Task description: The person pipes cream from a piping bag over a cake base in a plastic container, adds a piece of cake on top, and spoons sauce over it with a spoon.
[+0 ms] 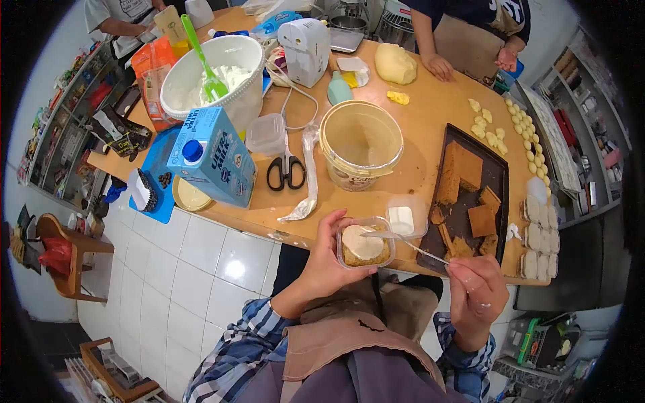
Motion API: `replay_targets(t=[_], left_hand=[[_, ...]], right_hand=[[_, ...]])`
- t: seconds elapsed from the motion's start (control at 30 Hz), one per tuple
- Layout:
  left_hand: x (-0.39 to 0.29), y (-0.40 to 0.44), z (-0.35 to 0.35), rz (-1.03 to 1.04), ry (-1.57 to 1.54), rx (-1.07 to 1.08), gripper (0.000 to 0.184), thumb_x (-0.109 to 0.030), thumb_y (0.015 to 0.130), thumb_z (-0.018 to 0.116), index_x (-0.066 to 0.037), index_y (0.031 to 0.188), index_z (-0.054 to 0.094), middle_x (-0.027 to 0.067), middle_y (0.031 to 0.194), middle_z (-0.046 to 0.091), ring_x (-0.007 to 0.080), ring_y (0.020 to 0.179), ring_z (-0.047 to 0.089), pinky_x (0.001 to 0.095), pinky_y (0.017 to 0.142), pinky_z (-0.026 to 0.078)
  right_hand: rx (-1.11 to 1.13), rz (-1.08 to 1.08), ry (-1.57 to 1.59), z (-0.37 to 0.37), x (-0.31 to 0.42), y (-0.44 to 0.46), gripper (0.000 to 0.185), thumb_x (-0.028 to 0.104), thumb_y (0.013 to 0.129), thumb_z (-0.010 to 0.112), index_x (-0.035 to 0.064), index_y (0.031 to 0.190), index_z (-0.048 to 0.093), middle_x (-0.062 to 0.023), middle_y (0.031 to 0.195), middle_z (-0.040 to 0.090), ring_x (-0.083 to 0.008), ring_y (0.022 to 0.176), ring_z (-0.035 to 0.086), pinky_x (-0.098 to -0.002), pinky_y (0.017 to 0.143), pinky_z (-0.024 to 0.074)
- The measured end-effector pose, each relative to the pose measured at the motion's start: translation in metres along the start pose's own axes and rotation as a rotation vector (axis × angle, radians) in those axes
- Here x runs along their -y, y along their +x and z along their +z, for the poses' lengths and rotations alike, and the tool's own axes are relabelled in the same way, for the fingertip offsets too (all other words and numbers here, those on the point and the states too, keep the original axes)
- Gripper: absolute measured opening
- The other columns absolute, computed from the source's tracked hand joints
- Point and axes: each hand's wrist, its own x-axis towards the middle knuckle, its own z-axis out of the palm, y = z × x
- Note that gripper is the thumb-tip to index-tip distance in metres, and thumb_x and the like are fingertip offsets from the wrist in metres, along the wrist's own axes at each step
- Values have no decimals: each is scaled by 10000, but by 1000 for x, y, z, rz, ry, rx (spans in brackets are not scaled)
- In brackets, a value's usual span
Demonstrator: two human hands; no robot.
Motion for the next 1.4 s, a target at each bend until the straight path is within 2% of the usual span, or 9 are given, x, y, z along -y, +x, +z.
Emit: replay_targets(t=[0.23, 0.53, 0.63, 0.73, 0.83, 1.03, 1.23, 1.4], left_hand=[[4, 0, -1, 15, -38, 46, 1039, -1, 554, 828, -83, 1340, 153, 121, 1210, 406, 225, 1142, 453, 355, 981, 394], [3, 1, -3, 29, -98, 122, 1043, -18, 543, 838, -84, 1350, 182, 102, 1222, 420, 213, 1182, 415, 339, 1020, 327], [2, 1, -2, 43, -72, 138, 1051, -22, 540, 842, -88, 1351, 177, 107, 1222, 418, 217, 1164, 432, 343, 1007, 345], [6, 1, -2, 122, -16, 137, 1052, -24, 547, 840, -92, 1351, 166, 119, 1222, 414, 229, 1152, 446, 354, 992, 367], [11, 4, -6, 332, 242, 105, 1031, -20, 562, 830, -95, 1344, 163, 134, 1218, 411, 246, 1143, 460, 372, 974, 395], [9, 8, -6, 558, 438, -13, 976, -2, 585, 808, -58, 1324, 174, 167, 1215, 403, 285, 1143, 469, 401, 960, 417], [15, 9, -4, 669, 423, -81, 907, 31, 607, 776, -34, 1313, 210, 209, 1242, 403, 314, 1151, 476, 389, 965, 414], [15, 10, -6, 675, 414, -85, 919, 23, 596, 786, -34, 1315, 217, 211, 1239, 403, 314, 1149, 477, 390, 964, 417]], right_hand=[[-16, 16, -33, -2, 1, -1, 290, -111, 613, 672, 40, 856, 623, -101, 788, 620, -246, 635, 573, -302, 531, 442], [-11, 31, -64, -7, 9, 0, 256, -110, 611, 667, 33, 819, 625, -102, 785, 623, -239, 630, 572, -300, 525, 441], [-26, 32, -73, -7, 10, 0, 236, -106, 612, 660, 28, 803, 629, -107, 780, 623, -240, 628, 572, -299, 526, 444], [-25, 36, -72, -8, 10, -1, 221, -99, 613, 653, 20, 798, 633, -117, 772, 624, -244, 626, 573, -299, 527, 447], [-25, 39, -67, -10, 13, 0, 219, -98, 610, 645, 12, 798, 635, -126, 763, 625, -249, 620, 573, -301, 528, 450], [-49, 13, -41, -8, 16, 1, 227, -102, 600, 642, 9, 797, 635, -125, 749, 627, -252, 604, 573, -302, 522, 450], [-18, 28, -38, -6, 19, 1, 229, -100, 596, 651, 16, 793, 636, -121, 750, 628, -248, 603, 576, -300, 513, 442], [9, 23, -45, -4, 19, 1, 242, -105, 593, 655, 24, 798, 636, -110, 756, 627, -242, 603, 573, -299, 513, 439]])
